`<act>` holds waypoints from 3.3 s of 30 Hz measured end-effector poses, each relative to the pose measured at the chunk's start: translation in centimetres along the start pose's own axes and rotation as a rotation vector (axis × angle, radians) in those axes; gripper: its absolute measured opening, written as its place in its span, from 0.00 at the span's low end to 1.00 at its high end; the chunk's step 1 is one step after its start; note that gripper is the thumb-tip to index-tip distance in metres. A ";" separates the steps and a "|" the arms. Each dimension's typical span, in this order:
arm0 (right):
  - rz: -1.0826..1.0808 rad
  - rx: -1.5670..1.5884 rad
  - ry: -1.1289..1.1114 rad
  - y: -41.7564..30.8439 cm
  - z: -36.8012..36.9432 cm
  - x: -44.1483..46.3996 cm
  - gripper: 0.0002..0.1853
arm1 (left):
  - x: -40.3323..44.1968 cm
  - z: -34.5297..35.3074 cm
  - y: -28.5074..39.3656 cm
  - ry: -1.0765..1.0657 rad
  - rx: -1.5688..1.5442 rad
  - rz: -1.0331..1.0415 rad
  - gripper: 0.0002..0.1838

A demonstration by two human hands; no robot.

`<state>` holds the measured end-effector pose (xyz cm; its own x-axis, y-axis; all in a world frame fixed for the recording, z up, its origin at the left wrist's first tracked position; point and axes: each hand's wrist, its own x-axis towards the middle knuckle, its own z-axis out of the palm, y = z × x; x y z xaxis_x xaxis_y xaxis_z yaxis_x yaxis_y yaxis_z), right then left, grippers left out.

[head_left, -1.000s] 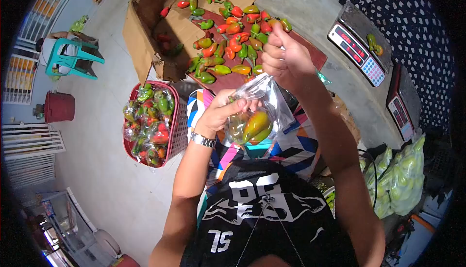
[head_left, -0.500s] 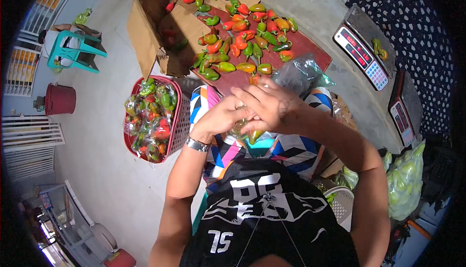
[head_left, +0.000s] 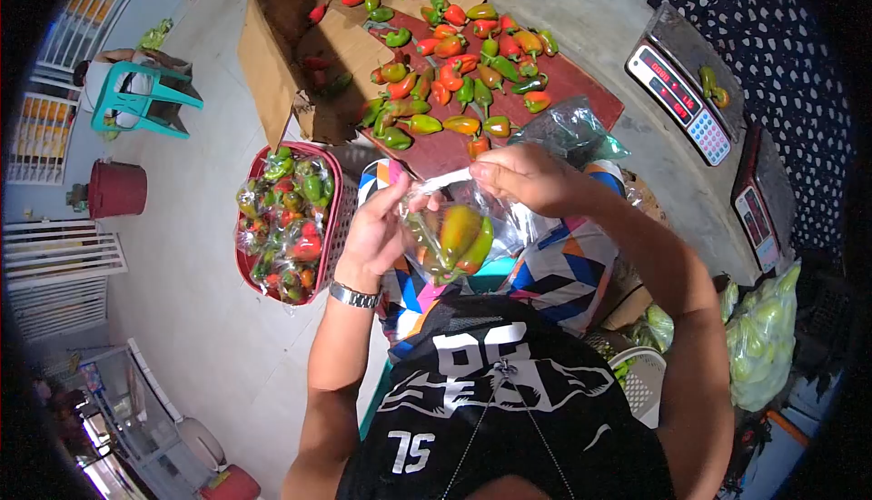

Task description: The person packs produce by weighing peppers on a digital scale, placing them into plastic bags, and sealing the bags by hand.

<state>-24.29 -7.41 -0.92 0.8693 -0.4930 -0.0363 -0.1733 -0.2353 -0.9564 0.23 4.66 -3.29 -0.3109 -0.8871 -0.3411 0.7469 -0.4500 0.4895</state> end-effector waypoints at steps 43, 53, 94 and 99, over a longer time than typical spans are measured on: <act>0.132 0.673 0.245 4.6 3.8 -0.8 0.18 | 3.7 3.2 0.5 0.184 0.737 0.283 0.08; 0.388 0.729 0.438 2.0 7.0 1.9 0.20 | 4.0 2.6 -2.0 0.605 1.296 0.431 0.08; -0.227 -0.457 1.310 0.1 8.9 -0.5 0.16 | 6.5 12.2 -0.3 -0.304 0.582 0.407 0.06; -0.377 -0.715 0.823 2.4 7.4 -2.5 0.15 | 6.8 8.2 0.6 -0.799 0.543 0.247 0.06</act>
<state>-23.50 -0.55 -5.31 0.4022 -0.6255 0.6685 -0.4177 -0.7751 -0.4740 -6.23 -2.53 1.23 -0.6365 -0.6808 0.3625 0.5357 -0.0520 0.8428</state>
